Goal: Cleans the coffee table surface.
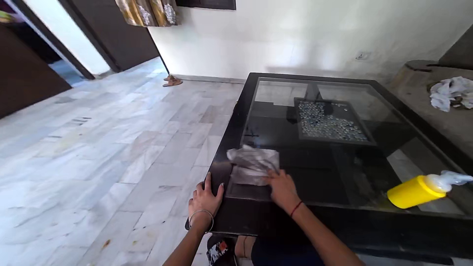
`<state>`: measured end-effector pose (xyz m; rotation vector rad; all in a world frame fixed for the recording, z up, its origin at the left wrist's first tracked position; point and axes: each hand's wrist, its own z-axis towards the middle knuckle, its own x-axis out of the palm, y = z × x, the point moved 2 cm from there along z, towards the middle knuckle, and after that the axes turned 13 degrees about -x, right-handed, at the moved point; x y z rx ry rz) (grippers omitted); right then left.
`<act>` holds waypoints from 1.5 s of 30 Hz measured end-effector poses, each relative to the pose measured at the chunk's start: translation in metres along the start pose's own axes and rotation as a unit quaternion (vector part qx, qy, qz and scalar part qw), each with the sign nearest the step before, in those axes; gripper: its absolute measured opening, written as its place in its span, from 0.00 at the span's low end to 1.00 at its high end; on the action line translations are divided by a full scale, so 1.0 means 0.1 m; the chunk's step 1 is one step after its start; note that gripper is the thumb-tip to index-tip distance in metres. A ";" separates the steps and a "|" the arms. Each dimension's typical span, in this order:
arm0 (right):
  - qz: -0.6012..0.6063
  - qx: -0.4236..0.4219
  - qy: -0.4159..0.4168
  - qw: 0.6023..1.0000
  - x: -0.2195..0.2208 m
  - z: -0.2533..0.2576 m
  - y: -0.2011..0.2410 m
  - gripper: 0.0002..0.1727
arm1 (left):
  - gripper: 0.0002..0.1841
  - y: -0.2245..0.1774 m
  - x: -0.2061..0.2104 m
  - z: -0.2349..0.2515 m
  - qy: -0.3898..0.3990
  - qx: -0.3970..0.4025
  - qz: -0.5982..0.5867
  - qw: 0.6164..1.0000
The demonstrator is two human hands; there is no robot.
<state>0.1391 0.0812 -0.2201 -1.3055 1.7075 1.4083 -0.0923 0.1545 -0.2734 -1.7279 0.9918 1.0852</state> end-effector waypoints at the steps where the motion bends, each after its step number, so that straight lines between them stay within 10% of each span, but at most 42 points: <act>1: 0.007 0.049 -0.014 0.999 -0.07 -0.09 -0.21 0.33 | 0.39 0.00 0.00 0.00 0.001 -0.001 0.001 1.000; 7: 0.078 0.361 -0.174 0.913 -0.26 -0.77 -1.26 0.25 | 0.39 0.01 0.01 0.01 0.003 -0.005 0.002 1.000; 12: 0.083 0.423 -0.143 0.891 -0.27 -0.80 -1.15 0.26 | 0.39 -0.02 -0.02 0.00 0.021 -0.008 0.010 1.000; 21: 0.000 0.059 0.031 0.998 0.18 -0.12 0.38 0.39 | 0.40 -0.02 -0.05 0.00 0.031 -0.009 0.017 0.999; 28: 0.046 -0.155 0.027 0.986 0.33 0.10 0.46 0.40 | 0.40 -0.06 -0.14 -0.05 0.062 -0.026 0.041 0.997; 34: 0.039 0.058 -0.114 0.991 -0.20 0.29 -0.53 0.31 | 0.40 -0.04 -0.09 -0.01 0.044 -0.017 0.022 0.999; 38: 0.039 0.282 -0.273 0.919 -0.31 0.01 -1.32 0.21 | 0.40 -0.03 -0.07 -0.01 0.046 -0.025 0.024 0.998; 45: 0.046 0.390 -0.258 0.883 -0.47 0.20 -1.70 0.25 | 0.40 -0.04 -0.07 -0.01 0.061 -0.030 0.031 0.997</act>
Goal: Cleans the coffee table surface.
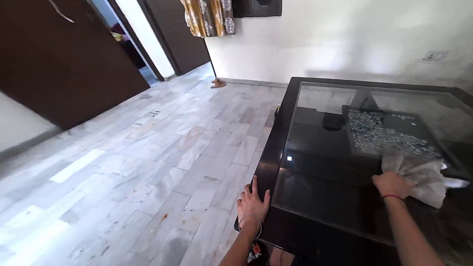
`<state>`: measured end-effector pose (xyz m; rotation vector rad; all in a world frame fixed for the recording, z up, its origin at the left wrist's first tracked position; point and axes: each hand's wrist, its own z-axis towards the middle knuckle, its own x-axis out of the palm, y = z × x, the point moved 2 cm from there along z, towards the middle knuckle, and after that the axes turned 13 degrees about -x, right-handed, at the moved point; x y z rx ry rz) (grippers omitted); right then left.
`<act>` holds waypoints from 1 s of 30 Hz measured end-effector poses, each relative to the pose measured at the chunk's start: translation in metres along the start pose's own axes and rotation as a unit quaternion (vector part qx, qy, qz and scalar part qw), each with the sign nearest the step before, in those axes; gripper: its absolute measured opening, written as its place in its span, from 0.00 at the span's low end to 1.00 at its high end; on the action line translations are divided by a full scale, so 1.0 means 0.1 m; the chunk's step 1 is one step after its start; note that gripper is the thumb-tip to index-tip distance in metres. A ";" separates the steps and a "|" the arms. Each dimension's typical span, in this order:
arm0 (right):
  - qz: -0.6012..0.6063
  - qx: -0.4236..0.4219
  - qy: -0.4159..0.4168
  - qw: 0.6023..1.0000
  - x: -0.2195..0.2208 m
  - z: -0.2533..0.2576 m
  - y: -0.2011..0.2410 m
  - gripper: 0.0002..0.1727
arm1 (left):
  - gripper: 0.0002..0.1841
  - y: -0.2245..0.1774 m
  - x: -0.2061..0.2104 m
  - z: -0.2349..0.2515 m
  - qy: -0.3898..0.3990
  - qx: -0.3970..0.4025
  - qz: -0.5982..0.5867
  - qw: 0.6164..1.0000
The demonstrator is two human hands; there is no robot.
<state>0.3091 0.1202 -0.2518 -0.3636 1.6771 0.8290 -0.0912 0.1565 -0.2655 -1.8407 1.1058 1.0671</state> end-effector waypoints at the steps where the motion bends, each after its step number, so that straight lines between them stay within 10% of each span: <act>1: 0.002 -0.021 0.013 1.000 0.02 0.01 0.17 0.25 | 0.40 0.00 -0.01 0.00 0.001 -0.002 0.001 1.000; 6: 0.007 -0.243 0.096 0.965 0.36 -0.18 1.25 0.26 | 0.40 -0.01 -0.03 -0.01 0.004 -0.006 0.000 1.000; 12: -0.002 -0.588 0.265 0.764 0.75 -1.09 2.19 0.34 | 0.40 -0.02 -0.02 -0.01 -0.001 -0.007 0.003 1.000; 16: -0.040 -0.658 0.299 0.690 0.74 -1.16 2.38 0.33 | 0.40 -0.02 -0.03 -0.03 0.008 -0.015 0.011 1.000; 23: -0.078 -0.550 0.196 0.808 0.59 -0.17 2.25 0.26 | 0.40 -0.02 0.00 0.00 -0.003 -0.013 -0.001 1.000; 30: -0.104 -0.248 0.076 0.960 0.10 0.57 0.63 0.19 | 0.40 -0.02 0.01 0.02 0.003 -0.015 -0.007 1.000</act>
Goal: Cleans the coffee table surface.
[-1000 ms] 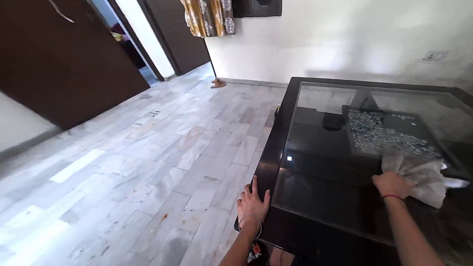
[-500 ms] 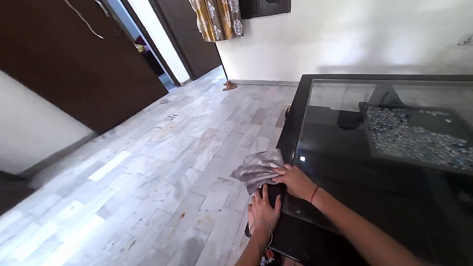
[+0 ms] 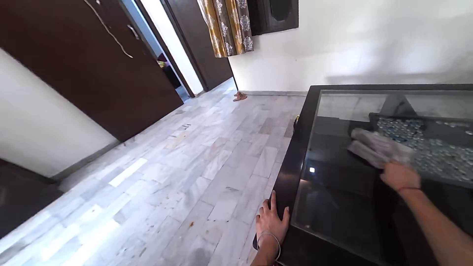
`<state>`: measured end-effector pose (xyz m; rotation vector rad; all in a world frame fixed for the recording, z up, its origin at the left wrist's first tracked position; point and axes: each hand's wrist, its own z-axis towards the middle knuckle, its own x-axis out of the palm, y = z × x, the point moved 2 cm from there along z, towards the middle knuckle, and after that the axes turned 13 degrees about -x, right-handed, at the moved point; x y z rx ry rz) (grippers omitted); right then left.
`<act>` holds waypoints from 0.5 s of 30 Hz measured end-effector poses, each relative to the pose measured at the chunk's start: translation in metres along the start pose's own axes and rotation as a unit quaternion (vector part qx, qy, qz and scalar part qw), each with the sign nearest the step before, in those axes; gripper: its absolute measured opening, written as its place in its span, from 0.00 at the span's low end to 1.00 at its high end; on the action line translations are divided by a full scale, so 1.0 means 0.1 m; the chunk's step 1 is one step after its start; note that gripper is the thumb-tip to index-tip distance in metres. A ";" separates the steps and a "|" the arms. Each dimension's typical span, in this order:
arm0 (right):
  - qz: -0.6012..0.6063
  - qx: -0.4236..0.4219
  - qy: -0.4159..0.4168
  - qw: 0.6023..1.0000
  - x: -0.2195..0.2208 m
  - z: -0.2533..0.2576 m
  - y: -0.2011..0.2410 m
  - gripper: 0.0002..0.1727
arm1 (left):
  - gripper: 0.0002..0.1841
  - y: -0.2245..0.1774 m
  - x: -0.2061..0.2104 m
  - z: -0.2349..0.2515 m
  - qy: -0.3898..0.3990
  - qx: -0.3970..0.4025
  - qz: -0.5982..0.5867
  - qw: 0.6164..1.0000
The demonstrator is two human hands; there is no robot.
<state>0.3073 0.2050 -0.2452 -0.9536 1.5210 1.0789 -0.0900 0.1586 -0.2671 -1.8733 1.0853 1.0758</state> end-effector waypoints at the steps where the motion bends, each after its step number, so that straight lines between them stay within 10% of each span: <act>1: -0.001 0.046 -0.003 0.999 -0.03 -0.12 -0.22 0.19 | 0.40 0.00 0.00 0.00 0.000 0.000 0.000 1.000; 8: 0.051 0.261 0.012 0.964 0.08 -0.53 -1.10 0.24 | 0.40 0.01 0.02 0.02 -0.009 0.007 -0.001 1.000; 15: 0.087 0.183 0.015 0.979 0.00 -0.26 -0.18 0.26 | 0.40 0.01 0.02 0.00 0.000 0.002 -0.002 1.000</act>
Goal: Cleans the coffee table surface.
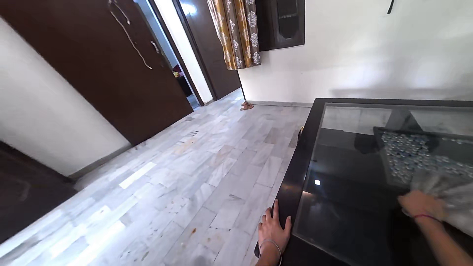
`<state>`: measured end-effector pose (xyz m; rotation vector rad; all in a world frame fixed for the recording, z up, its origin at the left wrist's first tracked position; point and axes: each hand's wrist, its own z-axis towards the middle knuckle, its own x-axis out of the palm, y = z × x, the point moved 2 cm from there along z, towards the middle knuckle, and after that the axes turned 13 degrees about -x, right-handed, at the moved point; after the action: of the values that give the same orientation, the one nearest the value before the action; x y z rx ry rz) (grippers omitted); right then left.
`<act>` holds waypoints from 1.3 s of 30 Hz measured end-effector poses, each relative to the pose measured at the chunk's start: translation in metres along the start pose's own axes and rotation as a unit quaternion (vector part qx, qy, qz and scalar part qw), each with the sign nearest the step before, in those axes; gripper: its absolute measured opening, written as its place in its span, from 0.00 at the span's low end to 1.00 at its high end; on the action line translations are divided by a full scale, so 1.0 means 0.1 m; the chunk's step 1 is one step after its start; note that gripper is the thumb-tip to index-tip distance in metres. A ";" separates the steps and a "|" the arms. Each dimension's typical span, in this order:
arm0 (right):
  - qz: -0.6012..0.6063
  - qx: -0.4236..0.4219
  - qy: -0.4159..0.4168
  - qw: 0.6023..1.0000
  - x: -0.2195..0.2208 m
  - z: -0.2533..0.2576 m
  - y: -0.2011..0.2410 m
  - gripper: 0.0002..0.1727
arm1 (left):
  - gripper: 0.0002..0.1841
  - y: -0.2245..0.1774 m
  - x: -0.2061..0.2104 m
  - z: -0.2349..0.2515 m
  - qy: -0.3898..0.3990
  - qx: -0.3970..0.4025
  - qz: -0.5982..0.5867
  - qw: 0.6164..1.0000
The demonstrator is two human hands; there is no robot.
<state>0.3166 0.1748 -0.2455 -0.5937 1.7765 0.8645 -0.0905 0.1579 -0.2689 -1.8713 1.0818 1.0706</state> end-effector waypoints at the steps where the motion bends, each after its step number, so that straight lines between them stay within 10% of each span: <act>1: 0.004 -0.038 0.006 0.999 0.06 -0.04 0.22 0.26 | 0.40 0.00 0.00 0.00 0.000 0.000 -0.001 1.000; 11: -0.075 -0.483 0.184 0.853 0.58 -0.99 1.71 0.37 | 0.40 -0.01 0.00 -0.04 -0.011 0.005 -0.008 1.000; 17: -0.067 -0.363 0.109 0.923 0.32 -0.78 0.92 0.31 | 0.39 -0.02 0.01 -0.05 -0.024 0.011 -0.010 1.000; 27: -0.025 0.063 -0.027 0.997 -0.18 -0.80 -1.35 0.25 | 0.40 0.02 0.05 0.00 -0.043 0.020 -0.011 0.999; 34: -0.015 0.042 0.040 0.998 -0.15 -1.02 -0.47 0.25 | 0.39 0.03 0.03 -0.03 -0.038 0.020 -0.008 0.999; 39: 0.000 -0.171 0.060 0.983 0.29 -1.28 0.67 0.27 | 0.39 0.04 0.06 -0.02 -0.052 0.034 -0.028 0.998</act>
<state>0.1830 0.1163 -0.2265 -0.8838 1.7467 1.1670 -0.0919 0.1525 -0.2738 -1.7620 0.9883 1.0725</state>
